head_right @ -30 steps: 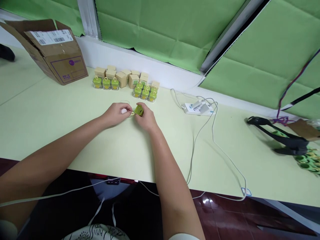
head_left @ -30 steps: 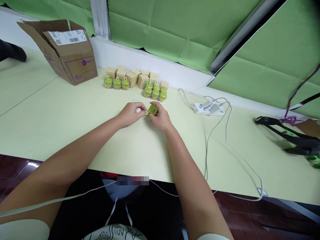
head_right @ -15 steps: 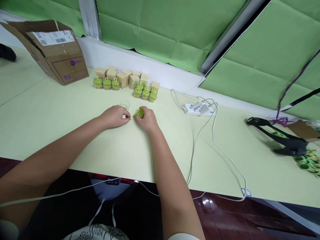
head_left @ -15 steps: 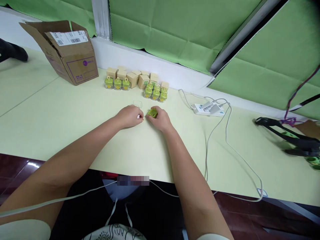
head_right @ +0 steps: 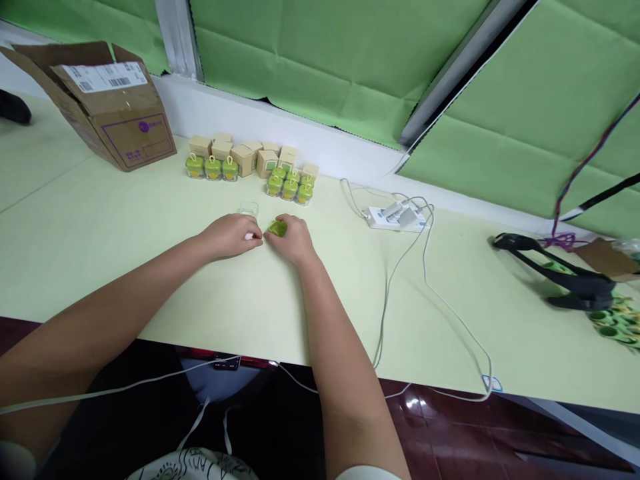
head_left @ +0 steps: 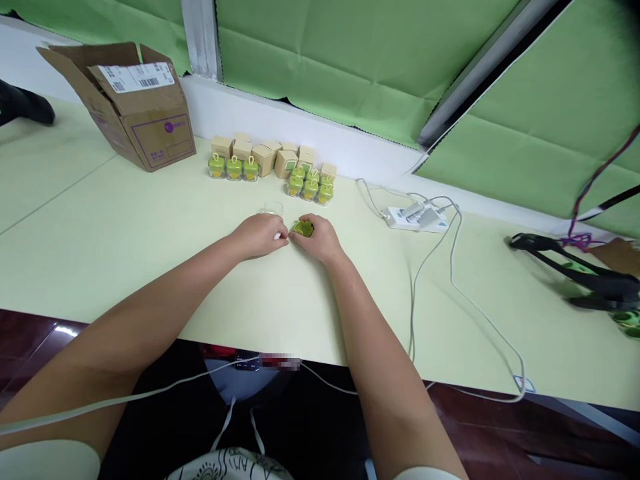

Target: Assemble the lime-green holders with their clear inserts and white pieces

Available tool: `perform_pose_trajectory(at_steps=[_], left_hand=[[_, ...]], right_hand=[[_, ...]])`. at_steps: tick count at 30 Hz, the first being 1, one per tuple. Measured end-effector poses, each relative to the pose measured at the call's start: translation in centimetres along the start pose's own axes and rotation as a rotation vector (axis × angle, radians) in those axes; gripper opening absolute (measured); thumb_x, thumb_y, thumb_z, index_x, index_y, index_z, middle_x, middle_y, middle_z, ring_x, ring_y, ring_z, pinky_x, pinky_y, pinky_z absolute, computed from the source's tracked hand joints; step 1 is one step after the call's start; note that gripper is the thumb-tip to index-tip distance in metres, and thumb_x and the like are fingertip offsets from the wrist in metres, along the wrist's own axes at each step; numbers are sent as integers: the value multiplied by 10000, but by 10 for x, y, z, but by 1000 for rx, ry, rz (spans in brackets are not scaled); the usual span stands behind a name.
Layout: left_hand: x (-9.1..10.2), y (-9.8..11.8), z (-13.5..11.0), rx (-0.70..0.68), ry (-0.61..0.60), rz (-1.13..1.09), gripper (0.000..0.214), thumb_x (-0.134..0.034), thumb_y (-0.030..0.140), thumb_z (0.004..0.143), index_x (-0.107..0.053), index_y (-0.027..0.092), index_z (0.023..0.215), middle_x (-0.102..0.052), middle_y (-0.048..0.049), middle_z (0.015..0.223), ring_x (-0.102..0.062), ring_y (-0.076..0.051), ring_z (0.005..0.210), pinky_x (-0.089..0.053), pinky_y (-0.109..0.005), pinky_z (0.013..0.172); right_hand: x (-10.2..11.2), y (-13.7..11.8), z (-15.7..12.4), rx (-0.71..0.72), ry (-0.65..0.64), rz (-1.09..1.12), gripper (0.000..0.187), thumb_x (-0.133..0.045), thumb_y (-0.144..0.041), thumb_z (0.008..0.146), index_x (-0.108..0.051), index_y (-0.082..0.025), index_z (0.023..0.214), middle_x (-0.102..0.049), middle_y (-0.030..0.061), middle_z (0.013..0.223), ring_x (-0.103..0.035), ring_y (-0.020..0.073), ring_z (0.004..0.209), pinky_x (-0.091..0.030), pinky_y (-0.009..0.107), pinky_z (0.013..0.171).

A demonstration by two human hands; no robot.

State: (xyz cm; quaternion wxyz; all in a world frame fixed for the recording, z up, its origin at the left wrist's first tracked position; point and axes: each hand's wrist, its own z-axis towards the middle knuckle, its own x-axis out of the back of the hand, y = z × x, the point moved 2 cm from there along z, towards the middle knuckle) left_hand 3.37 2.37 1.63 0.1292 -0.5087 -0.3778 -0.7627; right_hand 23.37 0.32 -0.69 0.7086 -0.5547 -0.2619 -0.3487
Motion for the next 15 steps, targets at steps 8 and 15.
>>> perform_pose_trajectory(at_steps=[8, 15], left_hand=[[3, -2, 1, 23, -8, -21, 253, -655, 440, 888, -826, 255, 910, -777, -67, 973, -669, -269, 910, -449, -341, 753], [25, 6, 0, 155, 330, -360, 329, -631, 499, 931, -706, 206, 804, -705, -46, 843, -602, -204, 795, -466, -345, 783]], right_hand=[[5, -4, -3, -10, -64, 118, 541, -821, -510, 723, -728, -199, 1155, -758, 71, 1063, -667, 223, 921, -548, 423, 932], [13, -4, -2, -109, 59, 404, 479, -595, -657, 882, -721, -206, 982, -757, 60, 983, -671, 216, 925, -545, 387, 899]])
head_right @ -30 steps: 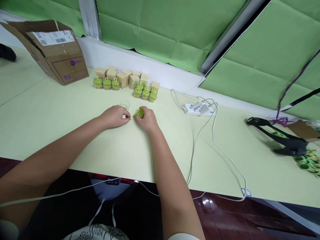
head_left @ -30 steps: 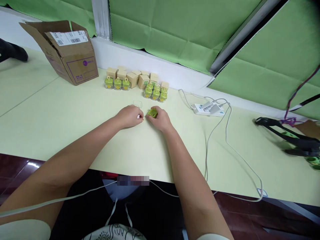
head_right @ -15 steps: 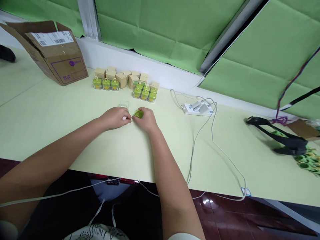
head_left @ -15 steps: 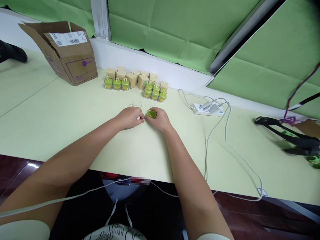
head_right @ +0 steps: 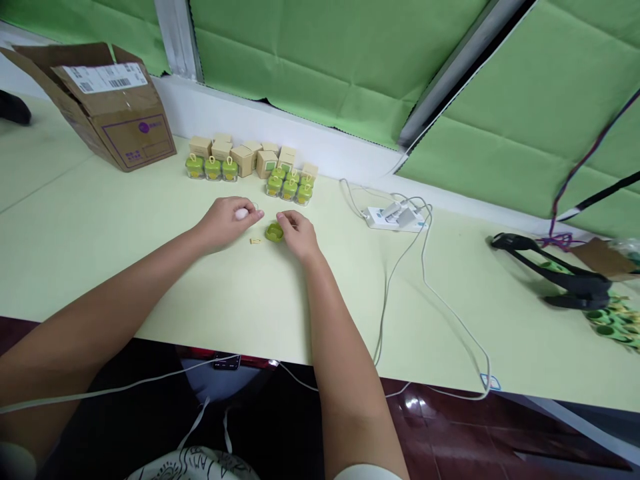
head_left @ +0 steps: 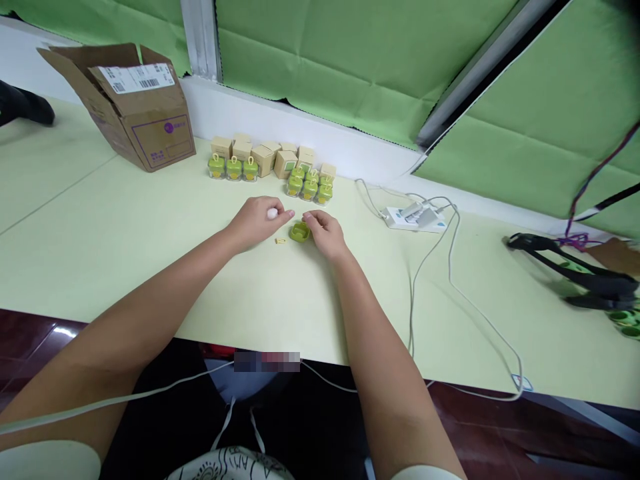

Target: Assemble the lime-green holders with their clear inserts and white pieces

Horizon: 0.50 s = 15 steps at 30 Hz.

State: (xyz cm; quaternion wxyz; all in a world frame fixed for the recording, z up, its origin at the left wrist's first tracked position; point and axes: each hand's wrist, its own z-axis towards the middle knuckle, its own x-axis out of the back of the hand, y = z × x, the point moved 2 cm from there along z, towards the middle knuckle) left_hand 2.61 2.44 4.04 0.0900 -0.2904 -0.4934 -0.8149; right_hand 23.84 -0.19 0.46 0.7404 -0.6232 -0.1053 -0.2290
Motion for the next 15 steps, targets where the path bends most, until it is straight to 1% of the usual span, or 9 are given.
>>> perform_pose_trajectory(at_steps=[1, 3, 4, 6, 8, 11, 13, 15], left_hand=[[1, 0, 1, 18, 26, -85, 297, -601, 460, 940, -697, 203, 825, -699, -43, 862, -596, -196, 797, -473, -343, 782], [0, -4, 5, 62, 16, -281, 207, -536, 343, 924, -685, 202, 895, -679, -35, 899, -580, -174, 766, -483, -330, 748], [-2, -6, 7, 90, -6, -380, 189, -514, 286, 897, -679, 203, 935, -664, -29, 903, -567, -161, 734, -483, -319, 717], [-6, -9, 9, 143, -43, -532, 224, -509, 220, 841, -664, 204, 1002, -636, -19, 885, -546, -139, 678, -473, -299, 661], [-9, -9, 10, 178, -59, -610, 250, -535, 205, 833, -651, 197, 1054, -632, -16, 885, -561, -128, 671, -486, -288, 650], [-12, -2, 6, 196, -61, -677, 281, -615, 228, 865, -626, 187, 1143, -676, -33, 999, -645, -127, 745, -552, -297, 716], [-14, 3, 2, 202, -70, -724, 316, -676, 247, 875, -612, 182, 1178, -703, -51, 1070, -703, -143, 819, -587, -319, 783], [-15, 6, 0, 216, -95, -767, 336, -716, 274, 887, -613, 175, 1191, -732, -63, 1069, -731, -160, 869, -606, -340, 832]], right_hand=[[1, -1, 0, 9, 48, 7, 470, -583, -651, 887, -716, -209, 974, -761, 68, 1010, -674, 224, 962, -546, 391, 915], [2, -5, -1, 36, 126, 1, 436, -591, -616, 886, -708, -217, 1017, -764, 82, 1070, -679, 235, 1008, -553, 401, 930], [2, -8, -2, 65, 150, -8, 416, -602, -590, 886, -704, -223, 1052, -762, 86, 1093, -683, 238, 1022, -557, 406, 936], [0, -16, -5, 158, 161, -36, 378, -627, -529, 887, -696, -240, 1119, -755, 88, 1134, -690, 243, 1053, -563, 422, 959], [-5, -26, -10, 275, 138, -85, 359, -664, -486, 882, -693, -259, 1159, -746, 91, 1168, -686, 256, 1091, -562, 448, 994], [-13, -40, -17, 404, 94, -172, 364, -740, -453, 854, -697, -277, 1170, -741, 100, 1191, -662, 286, 1119, -553, 490, 1039], [-18, -46, -20, 439, 103, -198, 351, -757, -428, 845, -699, -273, 1155, -738, 104, 1174, -653, 290, 1096, -555, 496, 1043], [-20, -48, -21, 436, 134, -199, 312, -733, -410, 858, -702, -266, 1133, -732, 105, 1139, -653, 282, 1053, -571, 488, 1016]])
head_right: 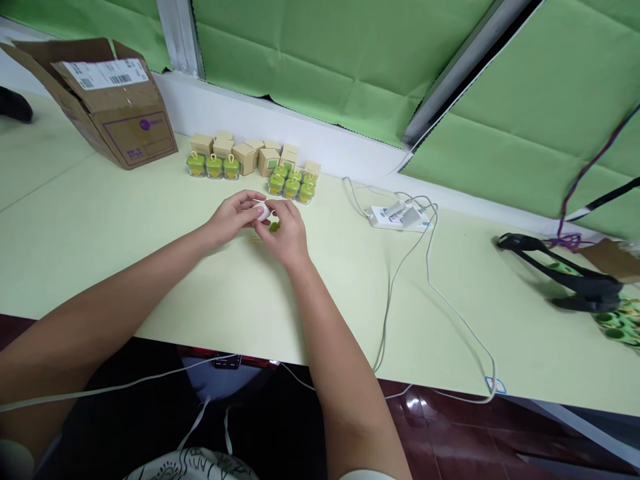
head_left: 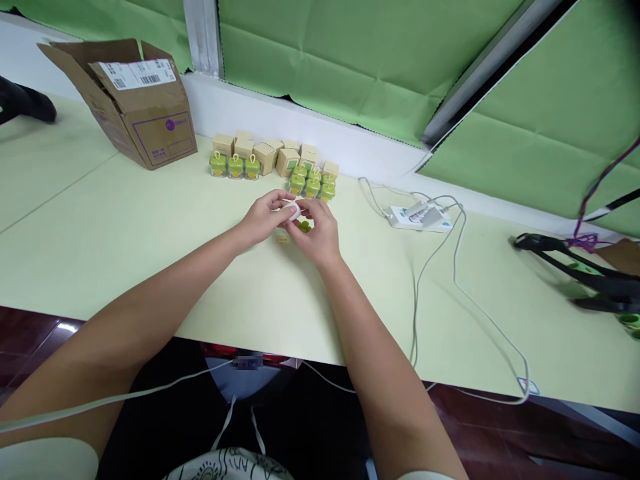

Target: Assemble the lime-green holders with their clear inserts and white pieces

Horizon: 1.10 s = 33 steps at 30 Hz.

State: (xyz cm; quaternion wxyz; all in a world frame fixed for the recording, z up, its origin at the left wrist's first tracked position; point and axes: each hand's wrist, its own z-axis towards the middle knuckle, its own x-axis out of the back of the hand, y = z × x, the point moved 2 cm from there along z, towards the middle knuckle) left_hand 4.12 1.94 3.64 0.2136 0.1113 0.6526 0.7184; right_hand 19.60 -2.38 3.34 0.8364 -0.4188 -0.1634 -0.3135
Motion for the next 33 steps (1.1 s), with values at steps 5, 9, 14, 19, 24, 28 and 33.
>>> perform_pose_trajectory(at_steps=[5, 9, 14, 19, 24, 28, 33], left_hand=[[0, -1, 2, -15, 34, 16, 286, -710, 368, 935, -661, 180, 1145, -772, -76, 1059, -738, -182, 969, -598, -321, 836], [5, -4, 7, -95, 147, 152, 215, -653, 367, 958, -668, 186, 1074, -772, -89, 1125, -702, -167, 926, -542, -290, 760], [10, -7, 2, -305, 168, 606, 178, -608, 291, 948, -693, 196, 1072, -753, -89, 1145, -654, -218, 1067, -532, -361, 928], [-2, -16, -8, -484, -155, 1024, 317, -595, 283, 951, -716, 206, 1233, -672, -130, 1413, -511, -329, 1376, -393, -521, 1160], [-11, -27, -7, -444, -293, 1125, 314, -520, 229, 998, -744, 255, 1217, -702, -93, 1412, -513, -330, 1343, -369, -540, 1107], [-11, -32, -2, -425, -299, 1144, 264, -523, 195, 994, -756, 225, 1114, -750, -103, 1282, -567, -322, 1265, -400, -526, 1067], [-11, -26, -7, -491, -237, 1099, 206, -503, 195, 999, -702, 207, 1054, -622, -136, 1472, -524, -328, 1406, -411, -545, 1146]], right_hand=[[0, 3, -1, -132, 57, 110, 353, -698, -514, 894, -685, -270, 1149, -733, 99, 1162, -667, 258, 1025, -606, 458, 971], [0, 21, 2, -359, 220, 327, 397, -656, -570, 884, -636, -250, 1118, -723, 69, 1088, -689, 218, 967, -638, 419, 922], [6, 55, 8, -650, 447, 586, 316, -632, -549, 868, -561, -249, 941, -637, 36, 914, -706, 190, 841, -682, 383, 813], [11, 66, 6, -838, 544, 709, 282, -739, -433, 790, -572, -247, 920, -665, 44, 971, -718, 174, 857, -693, 345, 813], [1, 57, 1, -933, 427, 651, 243, -776, -351, 759, -608, -232, 889, -687, 29, 982, -709, 154, 834, -650, 271, 684], [-5, 52, -1, -882, 351, 555, 270, -812, -383, 754, -633, -224, 880, -677, 10, 888, -703, 163, 816, -612, 260, 631], [-6, 50, 0, -822, 362, 631, 296, -837, -384, 753, -638, -219, 898, -694, -12, 866, -719, 148, 797, -617, 242, 650]])
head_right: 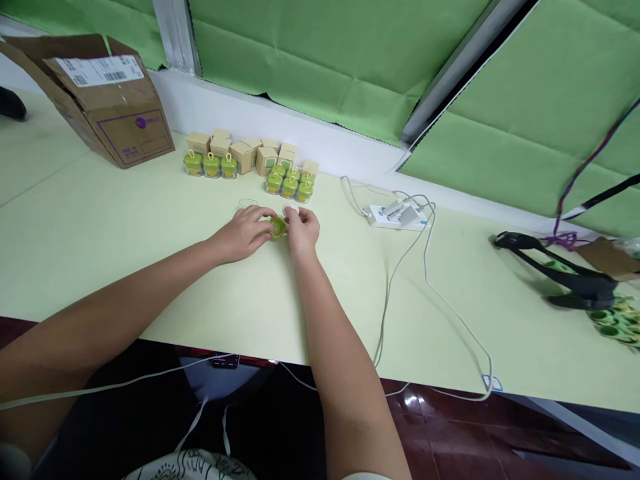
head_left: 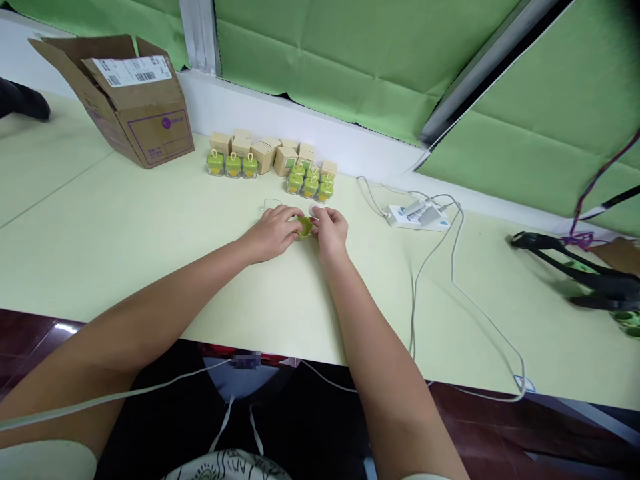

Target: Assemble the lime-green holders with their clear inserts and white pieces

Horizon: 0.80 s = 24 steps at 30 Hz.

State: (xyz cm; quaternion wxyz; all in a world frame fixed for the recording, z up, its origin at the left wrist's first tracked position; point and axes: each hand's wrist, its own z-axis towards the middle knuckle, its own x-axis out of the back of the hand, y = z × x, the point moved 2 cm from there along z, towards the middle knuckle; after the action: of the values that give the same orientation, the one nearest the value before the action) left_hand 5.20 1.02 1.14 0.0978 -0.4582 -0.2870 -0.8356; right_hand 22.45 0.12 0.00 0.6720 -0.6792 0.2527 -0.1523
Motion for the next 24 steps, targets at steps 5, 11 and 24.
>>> perform_pose_trajectory(at_steps=[5, 11, 24], left_hand=[[9, -2, -2, 33, 93, -151, 144, -460, 209, 1000, -588, 201, 1066, -508, -174, 1567, -544, -295, 1426, -483, -473, 1119], [14, -10, 0, 45, 223, -169, 168, -584, 186, 881, -560, 207, 1046, -654, -108, 1226, -657, -238, 1089, -527, -392, 952], [24, -24, 2, 5, 400, 18, 467, -646, 151, 852, -635, 186, 1318, -688, -125, 1327, -588, -312, 1279, -473, -509, 1133]], right_hand=[[-2, -3, -2, -30, -30, 219, 284, -861, -228, 719, -648, -212, 906, -729, -19, 837, -745, 125, 785, -669, 259, 812], [-6, -6, -2, -27, -169, 294, 353, -874, -188, 683, -712, -241, 993, -784, -26, 929, -774, 142, 921, -655, 316, 991], [-9, -9, -10, 109, -488, 150, 551, -1008, -511, 606, -748, -276, 1031, -798, 15, 1034, -751, 218, 1067, -630, 439, 1028]])
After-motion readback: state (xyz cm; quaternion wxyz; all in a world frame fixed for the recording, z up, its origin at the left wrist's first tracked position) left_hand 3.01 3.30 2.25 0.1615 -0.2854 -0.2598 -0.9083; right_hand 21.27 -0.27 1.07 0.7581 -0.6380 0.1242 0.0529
